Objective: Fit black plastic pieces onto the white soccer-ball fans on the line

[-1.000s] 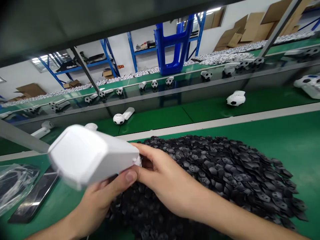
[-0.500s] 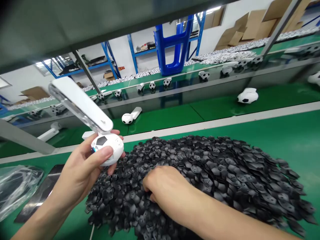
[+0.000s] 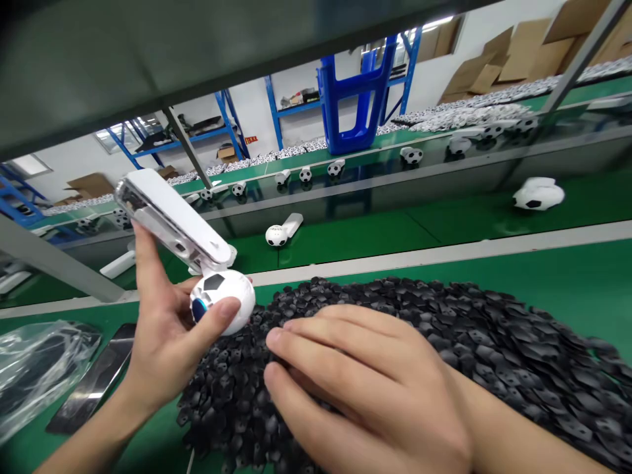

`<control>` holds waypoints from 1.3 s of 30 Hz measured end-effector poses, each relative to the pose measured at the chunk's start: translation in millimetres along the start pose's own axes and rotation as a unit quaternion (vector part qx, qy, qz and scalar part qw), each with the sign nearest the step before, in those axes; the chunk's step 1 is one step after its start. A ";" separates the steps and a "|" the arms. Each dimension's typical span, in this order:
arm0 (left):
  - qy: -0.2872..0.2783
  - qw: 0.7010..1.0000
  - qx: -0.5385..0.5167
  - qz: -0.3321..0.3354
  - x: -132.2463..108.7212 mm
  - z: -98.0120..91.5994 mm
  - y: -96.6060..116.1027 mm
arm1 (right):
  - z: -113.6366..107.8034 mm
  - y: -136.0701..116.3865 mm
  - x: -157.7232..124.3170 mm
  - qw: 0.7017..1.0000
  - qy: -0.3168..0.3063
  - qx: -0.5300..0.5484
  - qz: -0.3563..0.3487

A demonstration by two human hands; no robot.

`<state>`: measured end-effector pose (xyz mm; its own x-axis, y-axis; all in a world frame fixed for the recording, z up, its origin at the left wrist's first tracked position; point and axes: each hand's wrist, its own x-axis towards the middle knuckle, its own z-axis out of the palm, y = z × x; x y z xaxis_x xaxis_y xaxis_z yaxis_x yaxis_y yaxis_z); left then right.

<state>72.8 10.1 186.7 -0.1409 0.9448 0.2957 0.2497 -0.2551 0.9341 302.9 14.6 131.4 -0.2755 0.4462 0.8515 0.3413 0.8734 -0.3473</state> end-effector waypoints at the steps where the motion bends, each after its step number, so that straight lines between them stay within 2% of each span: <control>1: -0.010 1.000 0.012 0.013 -1.7 0.1 -0.7 | 0.4 -4.9 -3.2 0.999 0.019 -0.026 0.008; 5: -0.098 0.994 0.020 0.049 -5.9 -1.7 -3.7 | -1.3 -9.6 -8.6 0.997 0.014 -0.077 -0.027; 8: -0.151 0.988 -0.015 0.040 -6.9 -3.0 -7.2 | -9.8 -0.5 -4.2 0.988 -0.047 -0.100 -0.105; 10: -0.169 0.984 -0.052 0.033 -7.7 -2.9 -9.8 | -17.5 5.6 1.7 0.980 -0.083 -0.115 -0.141; 13: -0.186 0.979 -0.079 0.031 -9.8 -2.6 -12.5 | -25.8 10.7 12.7 0.977 -0.106 -0.118 -0.144; 16: -0.197 0.977 -0.068 0.041 -11.3 -2.7 -15.0 | -24.7 11.2 22.6 0.976 -0.119 -0.092 -0.157; 18: -0.203 0.976 -0.047 0.061 -11.5 -2.5 -18.0 | -18.9 9.2 26.8 0.987 -0.105 -0.018 -0.118; 20: -0.216 0.971 -0.036 0.096 -11.5 -2.1 -22.1 | -11.5 5.2 28.6 0.993 -0.075 0.091 0.001; 21: -0.226 0.967 -0.034 0.111 -11.5 -1.8 -24.2 | -8.0 2.6 28.7 0.984 -0.063 0.146 0.082; 22: -0.235 0.964 -0.031 0.121 -11.6 -1.4 -26.2 | -4.7 0.0 28.4 0.965 -0.057 0.196 0.163; 24: -0.247 0.961 -0.023 0.124 -12.1 -0.6 -28.9 | 0.4 -4.3 27.0 0.908 -0.046 0.283 0.306; 26: -0.250 0.961 -0.012 0.113 -12.5 0.4 -29.7 | 4.1 -6.2 24.7 0.848 -0.051 0.357 0.389; 29: -0.259 0.960 -0.018 0.103 -13.1 2.9 -29.4 | 8.0 -4.0 19.5 0.797 -0.044 0.420 0.432; 32: -0.253 0.962 -0.045 0.093 -15.1 6.7 -30.6 | 10.7 0.8 15.4 0.775 -0.049 0.450 0.440; 34: -0.243 0.965 -0.048 0.083 -17.4 9.1 -32.5 | 11.6 2.7 15.9 0.761 -0.079 0.462 0.449; 37: -0.243 0.966 -0.042 0.072 -20.5 11.1 -35.0 | 11.5 1.3 21.3 0.757 -0.113 0.470 0.440; 39: -0.245 0.966 -0.045 0.071 -21.6 11.8 -35.5 | 10.9 -1.8 25.7 0.744 -0.116 0.501 0.427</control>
<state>78.3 1.1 144.8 0.3641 0.8771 0.3132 0.1454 -0.3857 0.9111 285.4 26.6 149.6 -0.5300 0.8418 0.1023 -0.3290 -0.0929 -0.9397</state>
